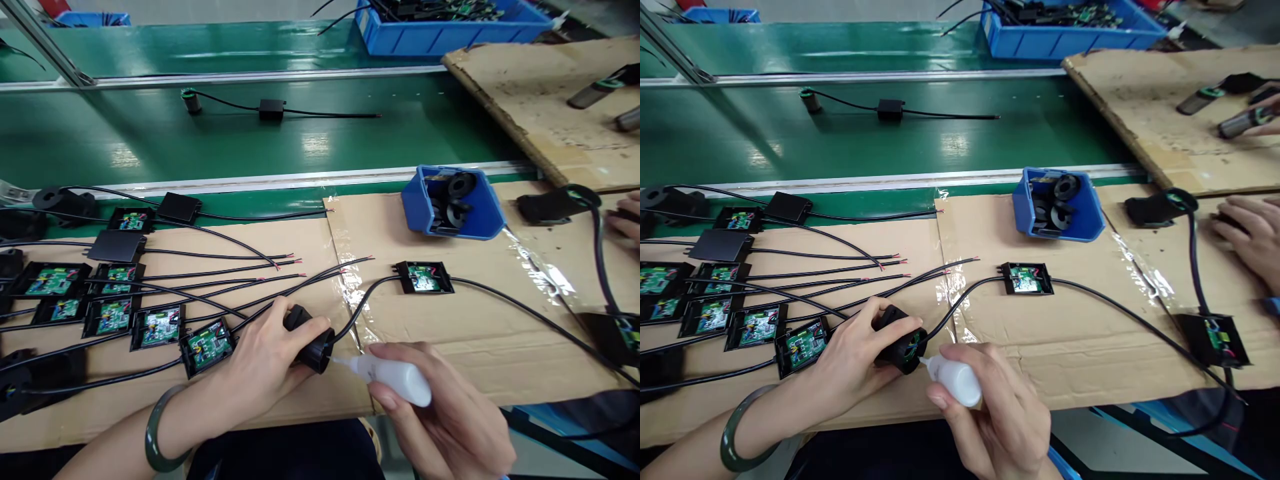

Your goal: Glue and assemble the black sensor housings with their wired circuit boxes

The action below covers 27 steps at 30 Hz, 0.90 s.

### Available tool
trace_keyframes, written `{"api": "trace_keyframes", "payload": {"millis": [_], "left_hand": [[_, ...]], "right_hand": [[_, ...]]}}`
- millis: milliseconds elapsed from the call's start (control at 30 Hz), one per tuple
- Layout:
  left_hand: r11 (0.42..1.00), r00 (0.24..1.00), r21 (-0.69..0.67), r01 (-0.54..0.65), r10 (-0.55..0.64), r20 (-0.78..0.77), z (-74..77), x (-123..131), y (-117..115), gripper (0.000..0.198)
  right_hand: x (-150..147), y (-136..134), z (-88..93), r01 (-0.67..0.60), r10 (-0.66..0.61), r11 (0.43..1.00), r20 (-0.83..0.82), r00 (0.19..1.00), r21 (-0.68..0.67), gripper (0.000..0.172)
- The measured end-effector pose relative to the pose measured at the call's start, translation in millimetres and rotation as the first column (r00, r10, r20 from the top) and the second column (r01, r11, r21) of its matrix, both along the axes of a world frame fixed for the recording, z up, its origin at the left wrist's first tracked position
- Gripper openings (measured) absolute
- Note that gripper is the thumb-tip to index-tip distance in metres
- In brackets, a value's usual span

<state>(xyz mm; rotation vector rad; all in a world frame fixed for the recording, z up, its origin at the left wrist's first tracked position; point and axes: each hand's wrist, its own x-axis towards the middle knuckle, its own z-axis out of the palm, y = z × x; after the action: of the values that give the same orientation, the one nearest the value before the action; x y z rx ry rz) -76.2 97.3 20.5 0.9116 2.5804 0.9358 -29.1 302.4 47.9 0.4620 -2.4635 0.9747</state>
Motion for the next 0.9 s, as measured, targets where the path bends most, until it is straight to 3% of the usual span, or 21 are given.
{"api": "trace_keyframes", "payload": {"millis": [400, 700, 900], "left_hand": [[1.0, 1.0, 0.006, 0.003, -0.003, 0.002, -1.9, 0.7, -0.4, 0.069], [1.0, 1.0, 0.01, 0.008, -0.007, -0.008, -0.4, 0.3, 0.5, 0.068], [1.0, 1.0, -0.006, 0.005, -0.005, -0.014, -2.4, 1.7, -0.3, 0.071]], "right_hand": [[-2.9, -0.2, -2.2, -0.004, 0.005, 1.0, -0.036, 0.999, 0.026, 0.011], [1.7, 1.9, -2.6, -0.061, 0.061, 0.998, 0.03, 0.998, -0.007, 0.014], [-0.2, 0.3, -3.1, -0.012, 0.013, 1.0, -0.033, 0.999, 0.01, 0.012]]}}
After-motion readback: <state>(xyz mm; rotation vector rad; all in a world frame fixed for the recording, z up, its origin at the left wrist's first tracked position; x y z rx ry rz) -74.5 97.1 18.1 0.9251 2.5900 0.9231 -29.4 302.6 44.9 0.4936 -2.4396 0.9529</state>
